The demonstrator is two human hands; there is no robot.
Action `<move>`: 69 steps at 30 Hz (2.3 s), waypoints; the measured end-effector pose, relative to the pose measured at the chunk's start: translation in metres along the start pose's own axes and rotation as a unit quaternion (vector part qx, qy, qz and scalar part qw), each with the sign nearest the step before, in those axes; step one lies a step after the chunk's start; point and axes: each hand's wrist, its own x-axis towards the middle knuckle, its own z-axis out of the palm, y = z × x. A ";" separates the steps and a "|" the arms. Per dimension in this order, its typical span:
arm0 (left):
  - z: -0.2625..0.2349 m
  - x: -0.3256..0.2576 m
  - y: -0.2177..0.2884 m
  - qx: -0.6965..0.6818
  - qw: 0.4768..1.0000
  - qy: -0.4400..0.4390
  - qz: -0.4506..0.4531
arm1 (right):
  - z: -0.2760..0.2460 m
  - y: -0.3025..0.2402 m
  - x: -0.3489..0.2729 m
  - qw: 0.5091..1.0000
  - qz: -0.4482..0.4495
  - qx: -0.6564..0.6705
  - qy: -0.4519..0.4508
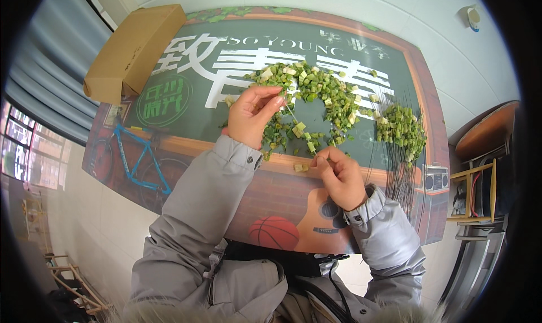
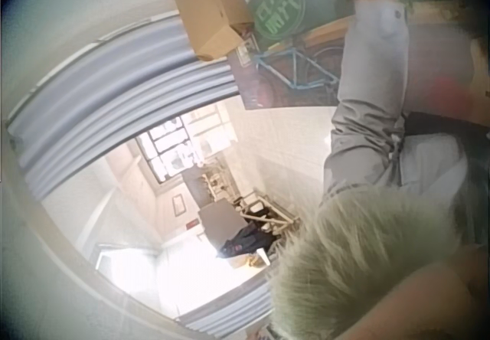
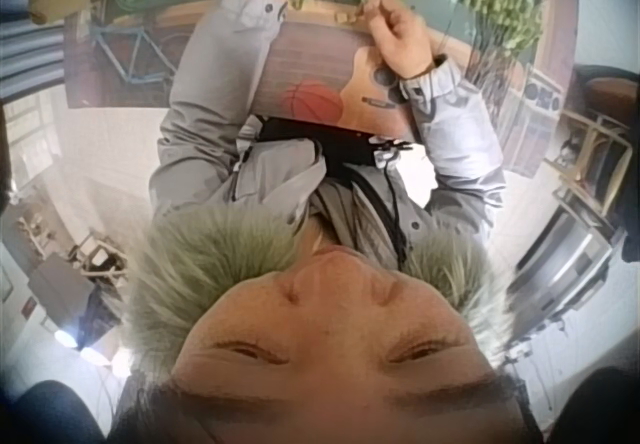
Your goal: The person threads small diced green vegetable pieces onto thin metal skewers one by one. They pick up pieces from a pile on the table and slide them onto each skewer, then place the completed skewers aside in a growing bundle.
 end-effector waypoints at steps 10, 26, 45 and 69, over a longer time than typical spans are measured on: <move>0.002 -0.002 -0.009 -0.053 0.998 0.036 -0.019 | 0.002 0.004 0.000 1.000 0.001 0.018 0.002; 0.022 -0.017 -0.005 -0.032 0.997 -0.053 -0.047 | 0.000 -0.004 0.002 0.999 -0.033 0.004 0.033; 0.026 -0.016 0.000 0.015 1.000 0.001 -0.008 | -0.001 -0.006 0.003 0.998 0.004 0.038 0.052; 0.012 -0.009 -0.007 0.080 0.995 0.009 0.058 | -0.172 0.016 -0.035 0.853 0.074 -0.418 0.304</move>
